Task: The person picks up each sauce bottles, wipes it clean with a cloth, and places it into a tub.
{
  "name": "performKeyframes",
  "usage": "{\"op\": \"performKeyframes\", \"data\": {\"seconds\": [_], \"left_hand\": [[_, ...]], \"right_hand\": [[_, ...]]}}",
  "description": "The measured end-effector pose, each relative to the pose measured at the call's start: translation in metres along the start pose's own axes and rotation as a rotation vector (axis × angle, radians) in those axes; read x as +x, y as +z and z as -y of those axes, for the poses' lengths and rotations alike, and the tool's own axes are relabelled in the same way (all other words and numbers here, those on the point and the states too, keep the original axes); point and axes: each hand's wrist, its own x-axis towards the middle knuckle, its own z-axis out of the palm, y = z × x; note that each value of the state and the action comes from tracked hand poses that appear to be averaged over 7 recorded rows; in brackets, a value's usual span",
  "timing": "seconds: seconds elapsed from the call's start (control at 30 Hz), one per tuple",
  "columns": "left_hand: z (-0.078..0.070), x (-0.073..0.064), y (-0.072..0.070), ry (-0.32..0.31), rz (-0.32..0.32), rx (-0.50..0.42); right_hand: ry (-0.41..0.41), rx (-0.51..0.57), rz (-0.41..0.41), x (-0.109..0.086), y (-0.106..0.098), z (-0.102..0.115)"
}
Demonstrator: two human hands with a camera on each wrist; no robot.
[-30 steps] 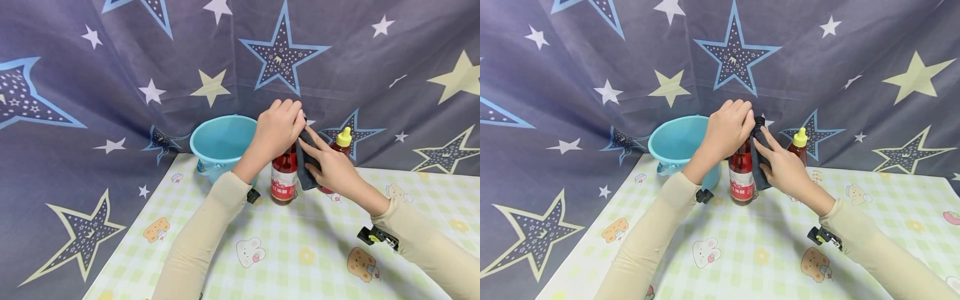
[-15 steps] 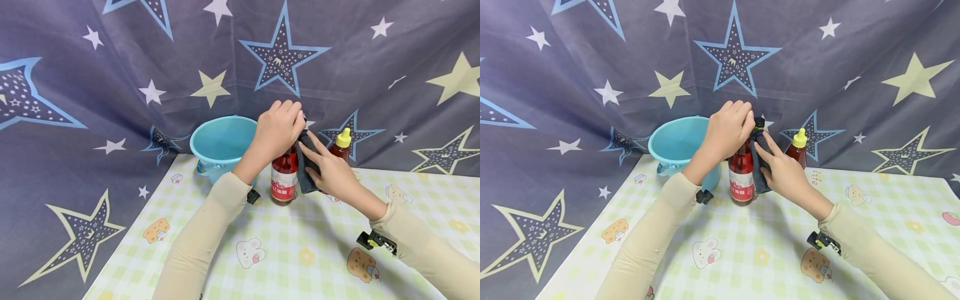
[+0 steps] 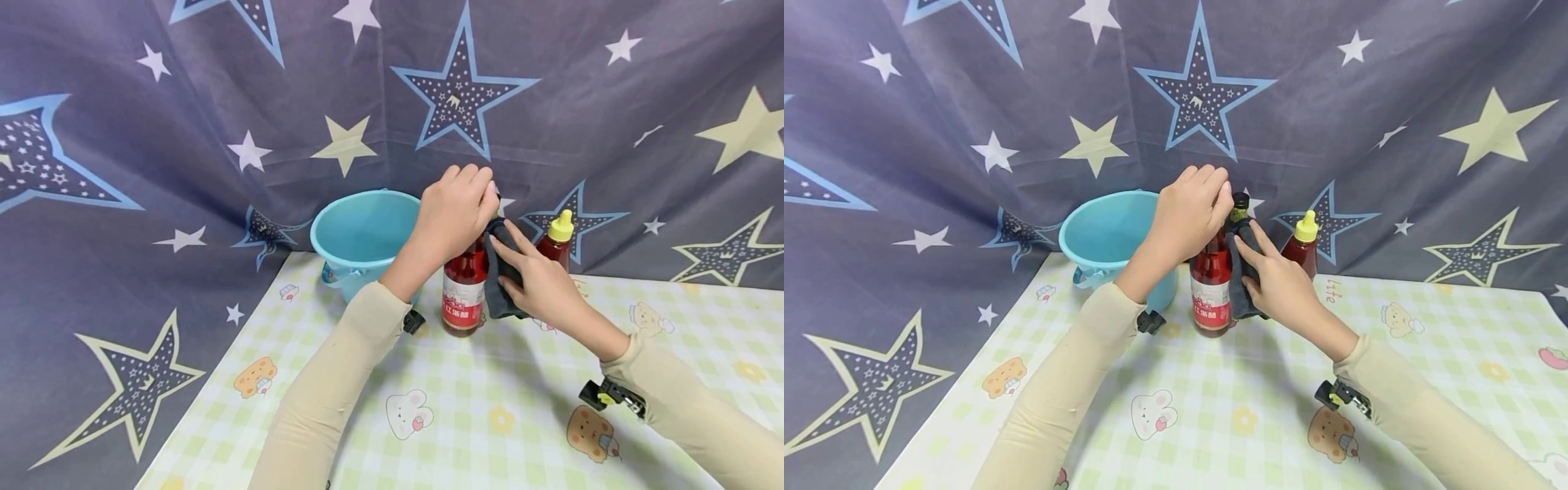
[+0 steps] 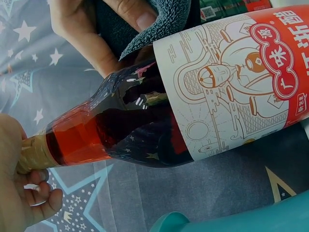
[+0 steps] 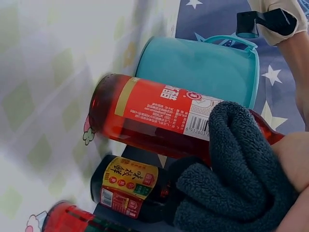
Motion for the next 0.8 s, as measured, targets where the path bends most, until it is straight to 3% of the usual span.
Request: {"op": "performKeyframes", "data": {"seconds": [0.53,0.8], "left_hand": [[0.000,-0.001,0.001,-0.013,0.016,-0.008],[0.001,0.001,0.001,-0.011,0.003,-0.029]], "right_hand": [[0.036,-0.049,0.131,0.004,0.012,-0.005],[0.007,-0.097,0.113,0.003,0.021,-0.008]]}}
